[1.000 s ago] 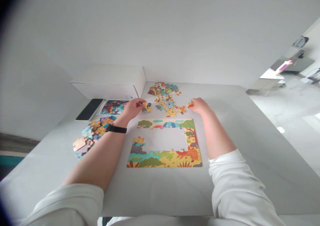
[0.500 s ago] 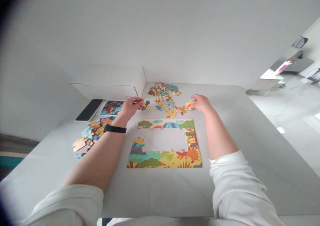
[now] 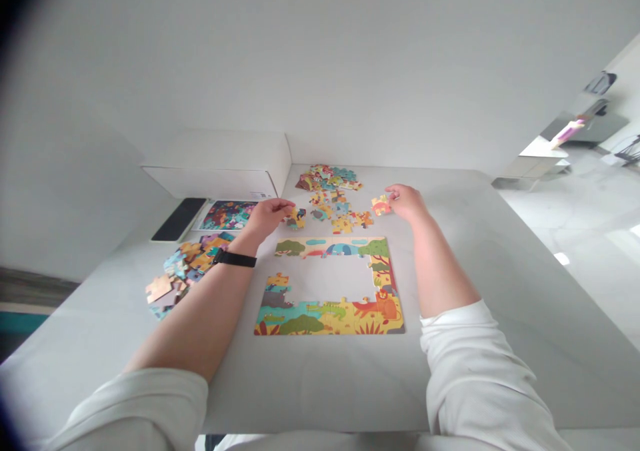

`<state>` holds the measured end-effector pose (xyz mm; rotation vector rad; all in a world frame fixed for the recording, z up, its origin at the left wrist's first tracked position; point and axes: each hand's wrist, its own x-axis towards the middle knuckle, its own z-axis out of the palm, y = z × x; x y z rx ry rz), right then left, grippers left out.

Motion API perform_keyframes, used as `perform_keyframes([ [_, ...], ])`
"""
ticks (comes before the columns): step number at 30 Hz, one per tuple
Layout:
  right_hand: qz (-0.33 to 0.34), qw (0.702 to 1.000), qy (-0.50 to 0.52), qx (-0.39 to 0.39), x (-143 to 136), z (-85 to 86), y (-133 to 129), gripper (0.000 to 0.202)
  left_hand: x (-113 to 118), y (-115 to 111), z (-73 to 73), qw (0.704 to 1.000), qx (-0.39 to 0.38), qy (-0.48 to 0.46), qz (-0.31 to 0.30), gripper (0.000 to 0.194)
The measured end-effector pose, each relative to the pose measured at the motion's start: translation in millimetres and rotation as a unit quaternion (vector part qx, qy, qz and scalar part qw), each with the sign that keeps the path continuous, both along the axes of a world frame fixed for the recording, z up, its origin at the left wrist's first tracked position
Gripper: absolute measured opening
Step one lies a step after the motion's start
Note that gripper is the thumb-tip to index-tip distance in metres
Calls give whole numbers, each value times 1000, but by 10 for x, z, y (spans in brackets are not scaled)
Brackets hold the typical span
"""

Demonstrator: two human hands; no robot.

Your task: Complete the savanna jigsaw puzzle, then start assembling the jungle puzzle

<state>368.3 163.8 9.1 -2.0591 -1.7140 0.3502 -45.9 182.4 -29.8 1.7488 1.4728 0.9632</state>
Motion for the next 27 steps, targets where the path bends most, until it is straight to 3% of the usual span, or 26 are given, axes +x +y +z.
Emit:
perform_keyframes([
  [4,-4,998,-50,-23,-13,-37,-5,42,17,-37,-11,987,99,126,-5,20],
  [7,13,999,-25,-19,-77,-9,-16,42,15,-57,-17,975,139,170,-19,23],
  [12,91,996,6,-4,-402,71,85,39,0,-50,-59,969,144,199,-17,25],
  [20,205,966,-155,-37,-1082,66,529,57,-57,-27,-113,966,124,224,38,27],
  [27,227,949,-211,-63,-1253,-43,760,47,-74,-12,-137,970,132,202,39,26],
])
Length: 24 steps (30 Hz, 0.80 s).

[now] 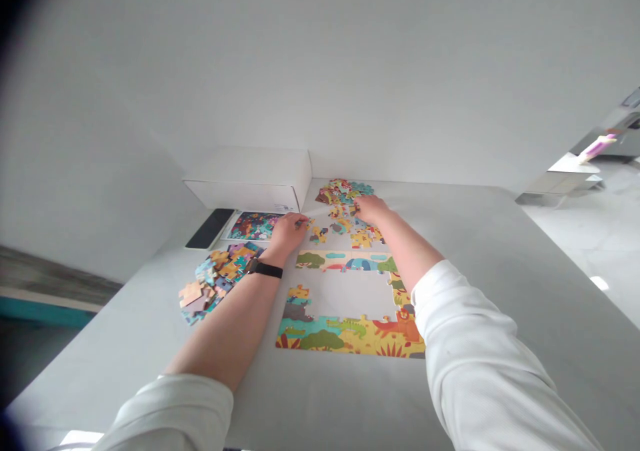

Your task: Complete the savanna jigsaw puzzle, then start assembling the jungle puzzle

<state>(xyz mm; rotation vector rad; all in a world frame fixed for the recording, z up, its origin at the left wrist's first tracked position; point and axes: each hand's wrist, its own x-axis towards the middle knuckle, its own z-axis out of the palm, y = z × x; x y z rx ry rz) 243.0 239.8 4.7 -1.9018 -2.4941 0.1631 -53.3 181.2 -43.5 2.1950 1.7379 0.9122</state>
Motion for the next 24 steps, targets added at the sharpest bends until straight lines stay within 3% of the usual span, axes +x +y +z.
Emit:
perform_keyframes([
  [7,-2,999,30,-30,9,-31,190,54,22,-7,-8,1000,9,-15,-5,25],
  [12,-16,998,56,32,38,-78,170,63,21,-9,1,1000,14,-21,0,26],
  [15,-10,992,99,79,75,-75,89,45,20,-7,-4,1000,12,-18,2,26],
  [19,31,973,188,129,157,60,-94,21,27,-6,5,999,18,-43,-3,24],
  [24,22,932,337,130,213,347,-532,18,64,-9,181,981,-28,-193,7,17],
])
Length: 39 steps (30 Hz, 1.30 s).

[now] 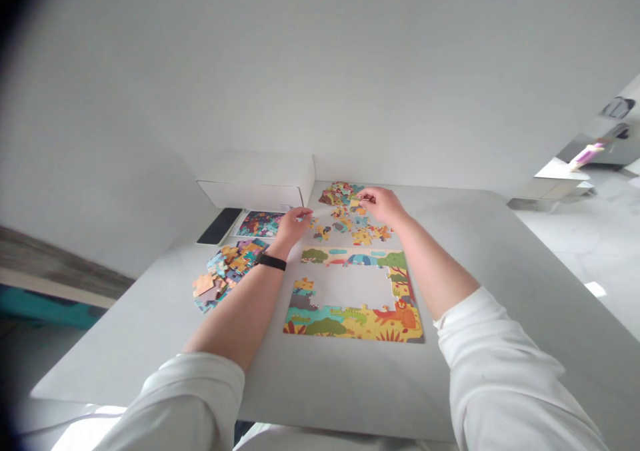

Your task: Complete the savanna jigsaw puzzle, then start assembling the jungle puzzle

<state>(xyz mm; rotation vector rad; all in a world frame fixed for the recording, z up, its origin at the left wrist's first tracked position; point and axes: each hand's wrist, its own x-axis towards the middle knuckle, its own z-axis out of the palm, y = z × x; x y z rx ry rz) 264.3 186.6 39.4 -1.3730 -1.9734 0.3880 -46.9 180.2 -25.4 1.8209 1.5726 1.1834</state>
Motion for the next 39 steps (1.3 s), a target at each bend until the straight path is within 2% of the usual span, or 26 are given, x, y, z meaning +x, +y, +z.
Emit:
perform_keyframes([
  [2,-2,998,55,0,-24,106,-229,22,42,-43,148,996,-26,-86,-23,18],
  [6,12,993,117,-17,-145,276,-667,31,213,-324,471,963,-49,-222,-144,41],
  [8,24,991,131,-29,-222,325,-856,33,317,-557,578,951,-57,-226,-204,49],
  [10,29,990,132,-31,-302,336,-1030,33,392,-810,629,947,-56,-207,-239,54],
  [14,32,993,105,-50,-464,239,-1359,31,380,-1243,604,957,-33,-160,-239,43],
  [16,39,993,94,-60,-537,150,-1503,27,306,-1384,542,963,-29,-138,-230,37],
  [18,25,995,90,-36,-593,48,-1617,24,216,-1461,453,962,-42,-140,-232,39],
  [21,-43,993,107,31,-636,-134,-1719,30,83,-1461,307,951,-84,-192,-228,45],
  [23,-68,990,116,45,-648,-271,-1749,34,9,-1412,238,945,-106,-228,-210,48],
  [28,-8,991,108,82,-686,-522,-1769,33,-59,-1336,200,943,-121,-261,-167,46],
  [33,70,982,53,166,-713,-534,-1804,39,-24,-1402,225,952,-135,-229,-151,41],
  [39,81,981,1,175,-753,-452,-1834,40,-105,-1444,327,960,-115,-194,-168,39],
])
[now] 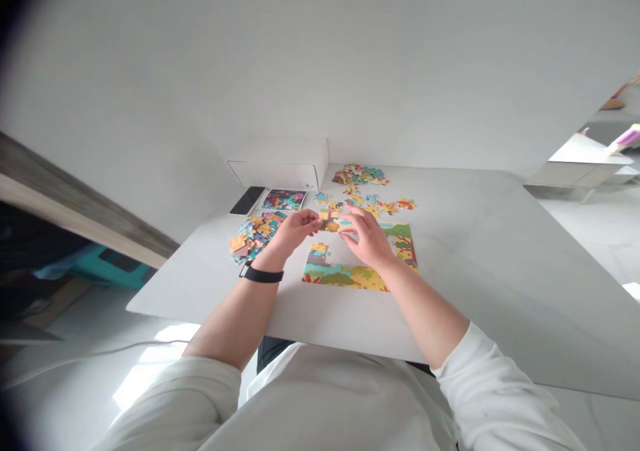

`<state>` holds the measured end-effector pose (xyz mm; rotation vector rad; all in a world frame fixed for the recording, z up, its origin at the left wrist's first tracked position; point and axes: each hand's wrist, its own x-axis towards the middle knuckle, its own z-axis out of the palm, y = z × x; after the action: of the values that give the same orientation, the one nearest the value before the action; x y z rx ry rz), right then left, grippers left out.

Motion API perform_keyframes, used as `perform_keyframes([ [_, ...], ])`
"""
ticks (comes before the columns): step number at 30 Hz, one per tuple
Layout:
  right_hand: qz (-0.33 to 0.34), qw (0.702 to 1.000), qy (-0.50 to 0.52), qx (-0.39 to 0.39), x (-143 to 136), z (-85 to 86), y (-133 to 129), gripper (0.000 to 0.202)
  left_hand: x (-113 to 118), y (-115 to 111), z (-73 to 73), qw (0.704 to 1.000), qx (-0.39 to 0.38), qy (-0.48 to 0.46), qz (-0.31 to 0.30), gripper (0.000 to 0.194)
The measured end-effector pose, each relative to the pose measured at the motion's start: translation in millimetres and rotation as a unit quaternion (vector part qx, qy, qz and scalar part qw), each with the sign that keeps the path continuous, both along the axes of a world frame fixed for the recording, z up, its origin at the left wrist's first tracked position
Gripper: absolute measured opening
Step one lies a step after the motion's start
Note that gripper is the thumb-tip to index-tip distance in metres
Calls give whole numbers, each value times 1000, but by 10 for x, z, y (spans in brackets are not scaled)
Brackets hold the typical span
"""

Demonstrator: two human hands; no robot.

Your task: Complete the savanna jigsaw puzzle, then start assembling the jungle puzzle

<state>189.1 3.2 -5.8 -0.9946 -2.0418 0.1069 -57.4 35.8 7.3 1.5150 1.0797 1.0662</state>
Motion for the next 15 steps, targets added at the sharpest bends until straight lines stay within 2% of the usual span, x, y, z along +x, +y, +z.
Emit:
perform_keyframes([
  [4,3,999,-43,-12,-80,90,32,40,-66,10,54,999,3,28,16,38],
  [9,13,998,-63,-19,-204,196,117,31,-130,30,85,999,16,43,29,37],
  [15,9,997,-82,-12,-293,161,210,33,-205,48,79,996,20,70,46,29],
])
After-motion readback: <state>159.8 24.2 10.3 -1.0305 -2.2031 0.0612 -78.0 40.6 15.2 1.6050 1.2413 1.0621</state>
